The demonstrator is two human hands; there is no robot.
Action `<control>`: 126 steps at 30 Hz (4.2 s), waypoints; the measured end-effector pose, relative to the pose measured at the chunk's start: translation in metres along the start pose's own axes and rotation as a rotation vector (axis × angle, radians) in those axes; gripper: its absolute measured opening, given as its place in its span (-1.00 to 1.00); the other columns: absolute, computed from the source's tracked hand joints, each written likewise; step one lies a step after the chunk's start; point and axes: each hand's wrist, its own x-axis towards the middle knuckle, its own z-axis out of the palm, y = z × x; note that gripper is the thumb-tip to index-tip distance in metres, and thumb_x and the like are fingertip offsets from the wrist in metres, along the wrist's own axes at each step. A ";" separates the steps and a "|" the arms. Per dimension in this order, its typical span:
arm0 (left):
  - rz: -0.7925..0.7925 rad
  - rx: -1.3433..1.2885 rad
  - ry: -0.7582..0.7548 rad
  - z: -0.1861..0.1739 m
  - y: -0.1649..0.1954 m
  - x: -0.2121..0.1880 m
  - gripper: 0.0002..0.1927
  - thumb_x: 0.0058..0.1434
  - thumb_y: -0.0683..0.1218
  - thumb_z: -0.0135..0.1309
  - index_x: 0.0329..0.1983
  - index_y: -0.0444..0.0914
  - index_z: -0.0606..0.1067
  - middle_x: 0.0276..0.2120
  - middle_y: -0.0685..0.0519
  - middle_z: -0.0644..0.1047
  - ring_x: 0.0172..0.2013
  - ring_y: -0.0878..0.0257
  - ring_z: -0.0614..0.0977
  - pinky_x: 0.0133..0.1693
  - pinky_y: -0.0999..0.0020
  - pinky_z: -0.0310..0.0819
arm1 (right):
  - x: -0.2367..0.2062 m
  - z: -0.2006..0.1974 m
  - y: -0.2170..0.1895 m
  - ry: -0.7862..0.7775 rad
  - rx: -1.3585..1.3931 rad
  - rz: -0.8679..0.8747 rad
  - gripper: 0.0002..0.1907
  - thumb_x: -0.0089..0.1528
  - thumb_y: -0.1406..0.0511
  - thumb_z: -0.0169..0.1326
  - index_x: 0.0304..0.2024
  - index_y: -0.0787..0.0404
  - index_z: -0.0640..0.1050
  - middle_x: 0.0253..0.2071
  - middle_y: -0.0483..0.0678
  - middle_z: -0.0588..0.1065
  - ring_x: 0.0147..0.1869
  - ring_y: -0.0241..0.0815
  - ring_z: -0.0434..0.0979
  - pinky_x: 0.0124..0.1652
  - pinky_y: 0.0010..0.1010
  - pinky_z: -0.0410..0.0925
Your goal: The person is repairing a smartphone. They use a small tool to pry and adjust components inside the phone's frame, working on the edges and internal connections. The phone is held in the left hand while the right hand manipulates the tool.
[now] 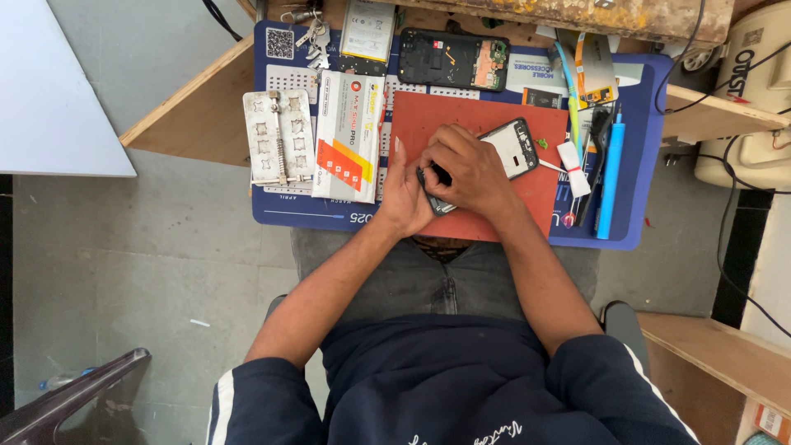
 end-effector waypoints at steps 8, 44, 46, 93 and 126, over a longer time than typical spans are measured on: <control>0.048 -0.126 -0.235 -0.005 -0.003 0.001 -0.05 0.59 0.48 -0.44 0.48 -0.48 0.20 0.13 -0.14 0.44 0.22 0.02 0.51 0.33 0.03 0.41 | -0.012 -0.003 0.016 0.065 0.242 -0.014 -0.87 -0.01 0.43 0.08 -0.42 0.23 0.41 -0.27 -0.04 0.36 -0.21 -0.01 0.46 -0.22 -0.29 0.37; 0.100 -0.004 -0.237 0.040 0.012 -0.009 0.02 0.41 0.50 -0.49 0.61 -0.35 -0.02 0.45 -0.21 0.21 0.47 0.02 0.26 0.48 0.04 0.11 | -0.025 0.016 0.000 0.189 0.361 0.374 -0.82 0.14 0.45 0.33 -0.19 0.27 0.69 -0.23 -0.09 0.61 -0.41 -0.38 0.51 -0.42 -0.58 0.32; 0.094 0.004 -0.256 0.040 0.013 -0.010 0.04 0.40 0.53 -0.51 0.62 -0.34 -0.02 0.45 -0.21 0.22 0.46 0.01 0.26 0.47 0.03 0.12 | -0.024 0.017 -0.003 0.177 0.356 0.396 -0.83 0.13 0.46 0.32 -0.21 0.27 0.69 -0.26 -0.09 0.60 -0.43 -0.38 0.50 -0.43 -0.56 0.33; 0.045 -0.001 -0.078 0.026 0.008 -0.007 -0.07 0.45 0.47 -0.52 0.55 -0.32 0.14 0.33 -0.04 0.34 0.34 0.13 0.35 0.37 0.13 0.23 | -0.014 0.025 -0.013 0.227 0.129 0.175 -0.83 0.06 0.46 0.32 -0.31 0.22 0.62 -0.36 -0.11 0.50 -0.32 -0.20 0.51 -0.34 -0.40 0.40; 0.055 0.017 -0.105 0.028 0.009 -0.007 -0.04 0.45 0.47 -0.56 0.56 -0.36 0.10 0.39 -0.08 0.29 0.41 0.08 0.30 0.41 0.11 0.19 | -0.015 0.022 -0.014 0.229 0.236 0.253 -0.91 0.14 0.45 0.29 -0.28 0.28 0.66 -0.35 -0.06 0.54 -0.35 -0.20 0.53 -0.35 -0.41 0.37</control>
